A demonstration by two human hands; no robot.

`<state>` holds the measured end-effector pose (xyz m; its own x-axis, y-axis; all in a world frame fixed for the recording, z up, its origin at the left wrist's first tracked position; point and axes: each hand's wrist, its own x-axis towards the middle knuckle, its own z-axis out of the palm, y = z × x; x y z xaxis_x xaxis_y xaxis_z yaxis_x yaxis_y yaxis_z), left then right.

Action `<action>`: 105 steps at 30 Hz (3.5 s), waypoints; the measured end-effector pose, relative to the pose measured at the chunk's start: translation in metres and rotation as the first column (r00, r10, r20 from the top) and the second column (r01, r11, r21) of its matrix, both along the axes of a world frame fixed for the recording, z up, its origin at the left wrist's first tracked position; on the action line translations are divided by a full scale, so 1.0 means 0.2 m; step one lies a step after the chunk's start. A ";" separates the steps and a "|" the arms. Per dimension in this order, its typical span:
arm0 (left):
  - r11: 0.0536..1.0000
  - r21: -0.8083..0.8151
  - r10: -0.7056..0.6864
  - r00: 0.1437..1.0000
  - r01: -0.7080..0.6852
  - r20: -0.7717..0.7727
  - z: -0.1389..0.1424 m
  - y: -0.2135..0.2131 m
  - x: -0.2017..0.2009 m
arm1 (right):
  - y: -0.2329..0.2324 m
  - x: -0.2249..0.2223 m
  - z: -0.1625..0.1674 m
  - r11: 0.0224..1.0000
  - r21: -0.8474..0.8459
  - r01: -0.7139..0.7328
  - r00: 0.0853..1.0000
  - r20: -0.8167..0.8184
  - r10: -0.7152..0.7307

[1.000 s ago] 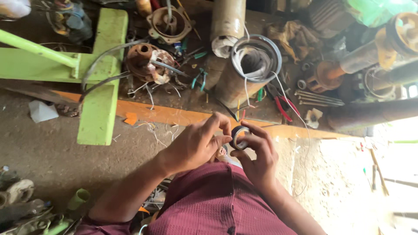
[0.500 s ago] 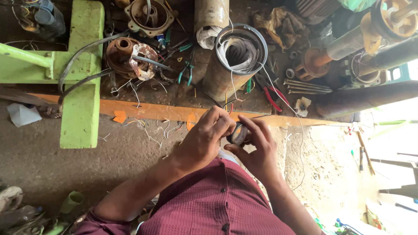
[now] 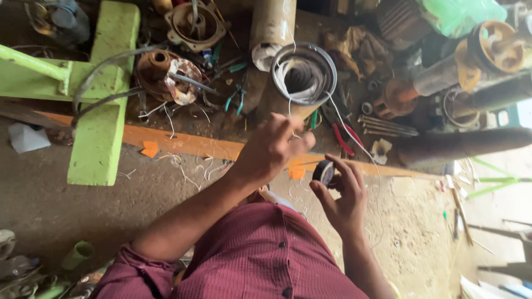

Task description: The person strips insulation from wires, twists them together, and secures the connection with electrical tape. They use pliers and a knife to prepare and cut the wires, then wrap the joint with tape.

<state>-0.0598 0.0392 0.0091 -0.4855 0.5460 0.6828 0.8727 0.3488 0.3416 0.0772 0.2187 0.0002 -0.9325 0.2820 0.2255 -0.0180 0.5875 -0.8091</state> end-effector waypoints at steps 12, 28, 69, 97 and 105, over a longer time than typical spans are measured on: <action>0.985 0.060 0.144 0.966 -0.160 0.215 -0.08 0.07 0.00 | 0.21 -0.16 -0.01 0.983 -0.084 -0.166 0.984 0.056 0.171; 0.931 0.082 0.318 0.903 -0.355 0.289 -0.06 -0.04 0.09 | 0.29 -0.41 -0.19 0.606 -0.718 -0.343 0.867 0.006 0.498; 0.896 0.160 0.200 0.699 -0.414 0.687 -0.04 -0.23 0.11 | -0.06 -0.56 -0.10 0.702 -0.373 -0.607 0.758 -0.007 0.652; 0.917 0.156 0.221 0.792 -0.368 0.569 -0.12 -0.17 0.05 | 0.02 -0.69 0.13 0.341 -0.909 -0.239 0.765 0.040 0.643; 0.877 0.112 0.249 0.643 -0.466 0.725 -0.19 -0.09 0.00 | -0.08 -0.62 -0.26 0.821 -0.089 -0.564 0.824 -0.122 0.553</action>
<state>-0.0605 0.0213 -0.0286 -0.9817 0.0783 0.1736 0.1904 0.3829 0.9039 -0.0474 0.2034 -0.0523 -0.9163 -0.2519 0.3114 -0.3871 0.3579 -0.8497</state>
